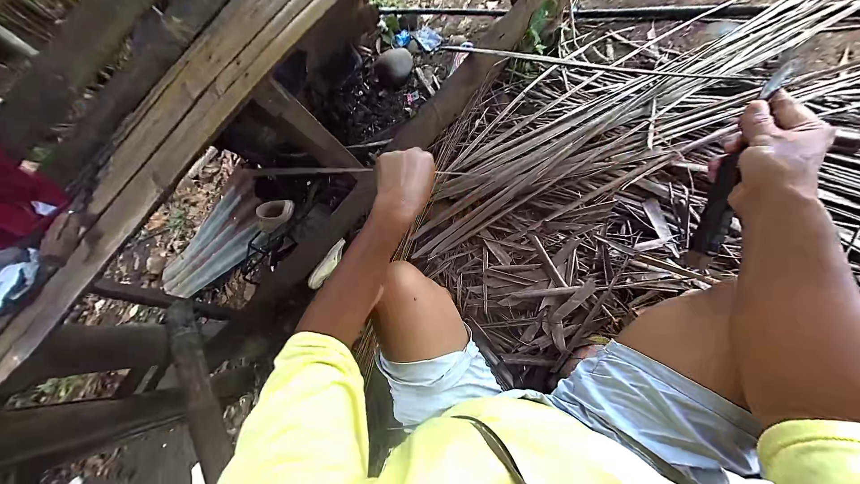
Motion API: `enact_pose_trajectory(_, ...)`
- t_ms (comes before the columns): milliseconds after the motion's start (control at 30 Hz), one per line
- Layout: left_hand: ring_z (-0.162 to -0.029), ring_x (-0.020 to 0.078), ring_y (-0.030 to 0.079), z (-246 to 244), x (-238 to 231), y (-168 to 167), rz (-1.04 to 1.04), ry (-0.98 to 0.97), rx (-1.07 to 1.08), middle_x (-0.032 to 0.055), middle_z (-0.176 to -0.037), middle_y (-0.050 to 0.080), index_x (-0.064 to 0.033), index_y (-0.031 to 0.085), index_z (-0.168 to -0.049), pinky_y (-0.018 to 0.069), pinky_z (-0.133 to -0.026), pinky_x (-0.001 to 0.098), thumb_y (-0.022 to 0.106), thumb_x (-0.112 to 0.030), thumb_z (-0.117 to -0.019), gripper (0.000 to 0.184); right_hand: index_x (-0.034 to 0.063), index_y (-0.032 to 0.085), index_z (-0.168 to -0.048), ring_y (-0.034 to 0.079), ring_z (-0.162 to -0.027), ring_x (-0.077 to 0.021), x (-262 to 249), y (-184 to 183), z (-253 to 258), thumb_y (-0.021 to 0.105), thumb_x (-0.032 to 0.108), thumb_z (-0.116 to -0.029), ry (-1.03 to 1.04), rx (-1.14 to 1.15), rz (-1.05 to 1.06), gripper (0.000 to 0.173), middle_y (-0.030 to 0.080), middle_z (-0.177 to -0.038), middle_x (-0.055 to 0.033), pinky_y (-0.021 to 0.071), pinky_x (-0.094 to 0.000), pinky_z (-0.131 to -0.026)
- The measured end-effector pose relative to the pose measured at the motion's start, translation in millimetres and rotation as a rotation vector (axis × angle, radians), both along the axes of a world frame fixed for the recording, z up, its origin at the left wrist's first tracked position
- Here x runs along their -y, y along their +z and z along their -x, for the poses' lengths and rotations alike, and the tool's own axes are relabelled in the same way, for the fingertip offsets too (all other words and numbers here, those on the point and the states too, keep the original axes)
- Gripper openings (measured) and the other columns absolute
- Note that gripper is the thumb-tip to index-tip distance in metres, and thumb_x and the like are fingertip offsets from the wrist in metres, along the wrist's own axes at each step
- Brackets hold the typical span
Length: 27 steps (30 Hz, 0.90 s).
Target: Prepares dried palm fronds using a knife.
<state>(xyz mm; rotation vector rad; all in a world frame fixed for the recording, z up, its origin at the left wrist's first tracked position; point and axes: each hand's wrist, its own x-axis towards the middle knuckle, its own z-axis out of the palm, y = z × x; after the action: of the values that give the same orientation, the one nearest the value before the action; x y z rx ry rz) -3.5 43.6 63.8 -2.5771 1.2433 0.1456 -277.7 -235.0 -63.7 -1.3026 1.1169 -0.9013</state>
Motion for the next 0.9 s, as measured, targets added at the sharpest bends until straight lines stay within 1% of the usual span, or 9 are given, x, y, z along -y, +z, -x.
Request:
enact_pose_trajectory(67,-0.115,0.0450,0.061,-5,3,-26,-0.238,-0.180,0.143,0.0269,-0.118,0.067,0.0087,0.070,-0.104,0.0430,-0.099,0.0609,0.053,0.007,-0.0964,0.019,0.0197,0.053,-0.136,0.051,-0.052,-0.0016,-10,3,-1,0.051,0.033,-0.1084,0.034,-0.019,-0.015,0.031,0.050,-0.075,0.0113,0.0493,-0.0205,-0.048)
enact_pose_trajectory(167,-0.118,0.0386,0.060,-43,-14,-99,-0.679,-0.553,0.221,0.0229,-0.111,0.069,0.0098,0.069,-0.102,0.0396,-0.108,0.0503,0.052,0.010,-0.0957,0.019,0.0244,0.053,-0.138,0.053,-0.053,-0.0018,-19,5,-1,0.051,0.035,-0.1087,0.025,0.001,-0.073,0.031,0.051,-0.075,0.0117,0.0499,-0.0189,-0.048)
enact_pose_trajectory(300,-0.125,0.0359,0.058,-99,-91,-215,-0.898,-0.653,-0.028,0.0200,-0.115,0.071,0.0085,0.072,-0.104,0.0379,-0.113,0.0454,0.048,0.007,-0.0989,0.024,0.0249,0.055,-0.135,0.055,-0.052,-0.0012,-9,-4,11,0.053,0.035,-0.1080,0.001,0.101,-0.072,0.029,0.054,-0.073,0.0126,0.0516,-0.0181,-0.047)
enact_pose_trajectory(433,-0.148,0.0324,0.041,-107,-147,-271,-0.714,-0.161,-0.476,0.0223,-0.151,0.052,0.0116,0.052,-0.139,0.0279,-0.124,0.0381,0.040,0.002,-0.1065,0.036,0.0236,0.053,-0.137,0.057,-0.053,-0.0016,-5,-6,23,0.049,0.031,-0.1098,0.000,0.188,-0.097,0.028,0.058,-0.076,0.0107,0.0526,-0.0168,-0.047)
enact_pose_trajectory(500,-0.152,0.0300,0.037,-114,-160,-298,-0.714,-0.148,-0.526,0.0208,-0.154,0.049,0.0101,0.051,-0.142,0.0218,-0.127,0.0366,0.039,0.001,-0.1069,0.038,0.0223,0.053,-0.136,0.059,-0.053,-0.0029,-1,-10,26,0.048,0.030,-0.1103,0.040,0.214,-0.091,0.027,0.059,-0.076,0.0094,0.0545,-0.0180,-0.047)
enact_pose_trajectory(567,-0.145,0.0316,0.045,-121,-158,-326,-0.797,-0.400,-0.455,0.0188,-0.145,0.059,0.0077,0.063,-0.131,0.0197,-0.129,0.0433,0.043,0.004,-0.1032,0.035,0.0228,0.054,-0.134,0.059,-0.054,-0.0025,4,-15,25,0.048,0.029,-0.1102,0.063,0.181,-0.087,0.026,0.059,-0.077,0.0098,0.0550,-0.0185,-0.049)
enact_pose_trajectory(667,-0.135,0.0392,0.053,-118,-119,-342,-0.471,-0.452,-0.510,0.0224,-0.133,0.064,0.0067,0.071,-0.112,0.0341,-0.120,0.0543,0.056,0.008,-0.0968,0.021,0.0232,0.054,-0.135,0.060,-0.055,-0.0021,9,-23,21,0.047,0.030,-0.1106,0.086,0.152,-0.098,0.027,0.059,-0.077,0.0104,0.0559,-0.0182,-0.052)
enact_pose_trajectory(767,-0.133,0.0426,0.054,-109,-59,-377,-0.019,-0.152,-0.582,0.0254,-0.141,0.058,0.0056,0.065,-0.129,0.0441,-0.112,0.0555,0.054,0.000,-0.1006,0.031,0.0198,0.053,-0.134,0.062,-0.060,-0.0025,3,-33,30,0.045,0.026,-0.1111,0.106,0.158,-0.072,0.025,0.058,-0.079,0.0097,0.0577,-0.0196,-0.059)
enact_pose_trajectory(900,-0.146,0.0460,0.040,-100,3,-401,0.186,0.148,-0.629,0.0291,-0.158,0.040,0.0056,0.037,-0.155,0.0354,-0.120,0.0563,0.053,-0.015,-0.1071,0.055,0.0243,0.052,-0.142,0.060,-0.056,-0.0021,-17,-6,2,0.045,0.032,-0.1113,0.074,0.019,-0.042,0.032,0.058,-0.076,0.0114,0.0553,-0.0195,-0.052)
